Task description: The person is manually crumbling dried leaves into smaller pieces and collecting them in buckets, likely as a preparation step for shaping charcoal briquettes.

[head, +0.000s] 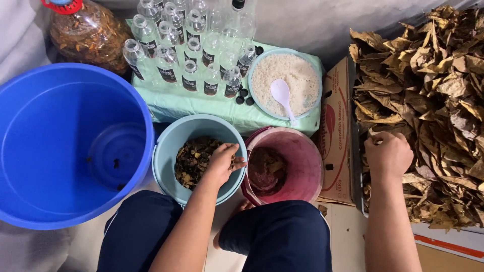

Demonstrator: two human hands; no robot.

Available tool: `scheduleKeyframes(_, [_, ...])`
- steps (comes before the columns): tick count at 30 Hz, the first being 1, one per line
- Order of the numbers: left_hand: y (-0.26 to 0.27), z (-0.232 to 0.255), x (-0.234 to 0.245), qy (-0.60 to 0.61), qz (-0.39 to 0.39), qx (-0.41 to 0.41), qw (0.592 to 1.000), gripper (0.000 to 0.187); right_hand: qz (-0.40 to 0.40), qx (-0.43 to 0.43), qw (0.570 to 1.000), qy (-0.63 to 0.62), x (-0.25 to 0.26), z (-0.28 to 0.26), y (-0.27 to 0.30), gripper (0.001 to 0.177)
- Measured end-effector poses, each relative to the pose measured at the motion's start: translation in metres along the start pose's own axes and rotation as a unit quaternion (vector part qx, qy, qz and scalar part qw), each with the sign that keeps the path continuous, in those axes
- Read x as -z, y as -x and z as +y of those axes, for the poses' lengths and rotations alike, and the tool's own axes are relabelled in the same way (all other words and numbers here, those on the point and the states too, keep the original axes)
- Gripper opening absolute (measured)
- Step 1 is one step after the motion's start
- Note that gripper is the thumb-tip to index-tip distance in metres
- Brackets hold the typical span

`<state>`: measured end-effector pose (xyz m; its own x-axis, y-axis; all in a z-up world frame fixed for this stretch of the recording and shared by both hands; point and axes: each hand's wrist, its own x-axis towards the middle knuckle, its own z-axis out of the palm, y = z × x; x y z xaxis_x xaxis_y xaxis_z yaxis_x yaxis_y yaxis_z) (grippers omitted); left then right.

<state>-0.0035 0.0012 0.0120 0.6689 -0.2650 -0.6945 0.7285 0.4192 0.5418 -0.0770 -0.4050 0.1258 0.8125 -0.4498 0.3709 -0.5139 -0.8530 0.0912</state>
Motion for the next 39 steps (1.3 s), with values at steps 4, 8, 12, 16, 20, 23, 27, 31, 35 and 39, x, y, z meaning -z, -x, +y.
scheduleKeyframes(4, [-0.004,-0.005,0.004,-0.044,0.008,-0.006,0.999,0.013,0.058,0.033,0.997,0.032,0.009,-0.001,0.003,0.013])
scheduleKeyframes(8, [-0.004,-0.005,0.005,-0.016,-0.020,-0.018,1.000,0.014,0.054,0.038,0.998,0.017,0.027,-0.001,0.004,0.013])
scheduleKeyframes(12, [-0.005,-0.005,0.004,-0.019,0.028,-0.015,0.999,0.033,0.080,0.059,0.994,-0.047,0.053,-0.002,0.008,0.012])
scheduleKeyframes(16, [0.005,0.005,0.000,-0.036,0.071,-0.010,0.997,0.042,0.096,0.069,0.992,-0.054,0.067,-0.001,0.013,0.008])
scheduleKeyframes(20, [0.006,0.006,0.001,-0.022,0.092,0.002,0.995,0.058,0.100,0.078,0.991,-0.034,0.077,-0.002,0.016,0.011])
scheduleKeyframes(23, [0.000,0.003,0.005,0.019,0.085,0.009,0.996,0.055,0.111,0.086,0.990,-0.010,0.078,0.005,0.014,0.013])
scheduleKeyframes(27, [0.002,0.003,0.005,0.031,0.078,0.013,0.996,0.051,0.151,0.082,0.985,0.017,0.081,0.012,0.012,0.022])
scheduleKeyframes(31, [-0.002,0.002,0.006,0.036,0.071,0.015,0.997,0.049,0.159,0.087,0.983,0.032,0.080,0.025,0.014,0.016])
scheduleKeyframes(35, [-0.002,0.001,0.005,0.020,0.068,0.015,0.997,0.048,0.169,0.078,0.983,-0.003,0.088,0.030,0.022,0.017])
scheduleKeyframes(39, [-0.007,-0.004,0.008,0.016,0.050,0.014,0.999,0.046,0.184,0.090,0.979,-0.020,0.097,0.028,0.028,0.019])
